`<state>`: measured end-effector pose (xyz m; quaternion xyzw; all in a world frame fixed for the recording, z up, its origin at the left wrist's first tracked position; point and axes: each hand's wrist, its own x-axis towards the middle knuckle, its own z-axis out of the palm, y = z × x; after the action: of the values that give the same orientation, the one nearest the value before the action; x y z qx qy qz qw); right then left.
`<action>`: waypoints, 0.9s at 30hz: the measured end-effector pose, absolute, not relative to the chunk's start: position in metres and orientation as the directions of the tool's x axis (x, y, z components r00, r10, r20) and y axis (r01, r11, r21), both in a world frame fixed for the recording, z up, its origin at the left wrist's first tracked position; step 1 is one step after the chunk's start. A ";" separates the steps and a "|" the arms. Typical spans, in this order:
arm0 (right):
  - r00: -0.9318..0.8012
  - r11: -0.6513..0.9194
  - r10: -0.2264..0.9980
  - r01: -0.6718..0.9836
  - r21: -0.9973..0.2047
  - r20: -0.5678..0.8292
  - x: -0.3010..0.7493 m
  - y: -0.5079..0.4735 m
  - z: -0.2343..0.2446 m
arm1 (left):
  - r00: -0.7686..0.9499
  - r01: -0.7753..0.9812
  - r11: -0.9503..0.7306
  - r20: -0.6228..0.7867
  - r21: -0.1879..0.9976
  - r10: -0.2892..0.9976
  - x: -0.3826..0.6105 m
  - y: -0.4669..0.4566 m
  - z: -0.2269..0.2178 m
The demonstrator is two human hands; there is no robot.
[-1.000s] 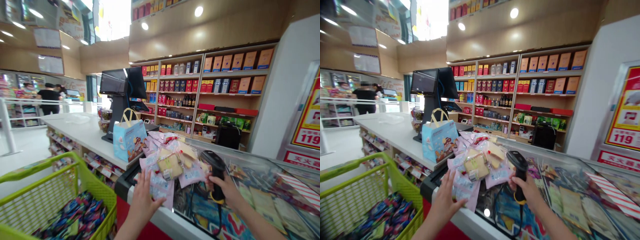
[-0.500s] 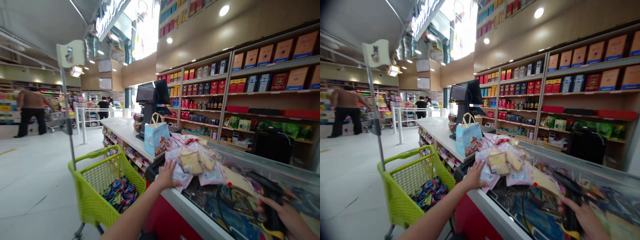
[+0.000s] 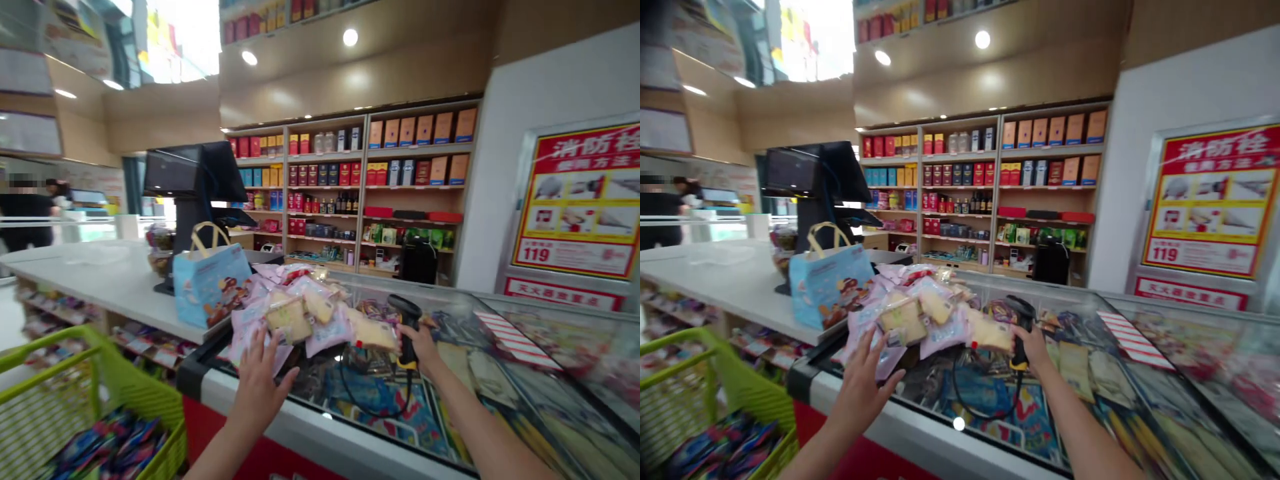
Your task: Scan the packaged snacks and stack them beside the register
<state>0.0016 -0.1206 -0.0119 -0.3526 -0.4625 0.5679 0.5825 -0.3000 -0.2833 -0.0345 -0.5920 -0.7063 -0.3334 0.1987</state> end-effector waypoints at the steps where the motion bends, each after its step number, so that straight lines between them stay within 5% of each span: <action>1: -0.047 0.107 0.990 -0.352 -0.930 0.132 0.003 -0.119 -0.013 | -0.104 0.978 -0.054 0.701 0.199 0.706 -0.282 -0.275 -0.028; 3: 0.004 0.117 0.992 -0.358 -0.927 0.124 0.004 -0.117 -0.016 | 0.130 0.955 -0.273 0.659 0.119 0.741 -0.238 -0.251 -0.011; 7: 0.046 0.125 0.992 -0.348 -0.929 0.116 0.007 -0.114 -0.015 | 0.415 0.892 -0.450 0.311 0.046 0.855 -0.168 -0.176 0.024; 12: 0.090 0.139 0.989 -0.322 -0.937 0.116 0.007 -0.106 -0.014 | 0.337 0.940 -0.339 -0.056 -0.042 0.940 -0.145 -0.102 0.035; 20: 0.022 0.161 0.987 -0.274 -0.948 0.161 0.004 -0.103 -0.017 | 0.370 0.927 -0.375 0.194 -0.011 0.909 -0.180 -0.159 0.035; 27: -0.006 0.137 0.989 -0.326 -0.935 0.147 0.006 -0.107 -0.018 | 0.185 0.974 -0.196 0.094 0.117 0.978 -0.179 -0.200 0.013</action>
<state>0.0059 -0.1068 -0.0184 -0.3656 -0.4531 0.5456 0.6028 -0.1788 -0.2000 0.0131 -0.7697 -0.6340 -0.0739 -0.0153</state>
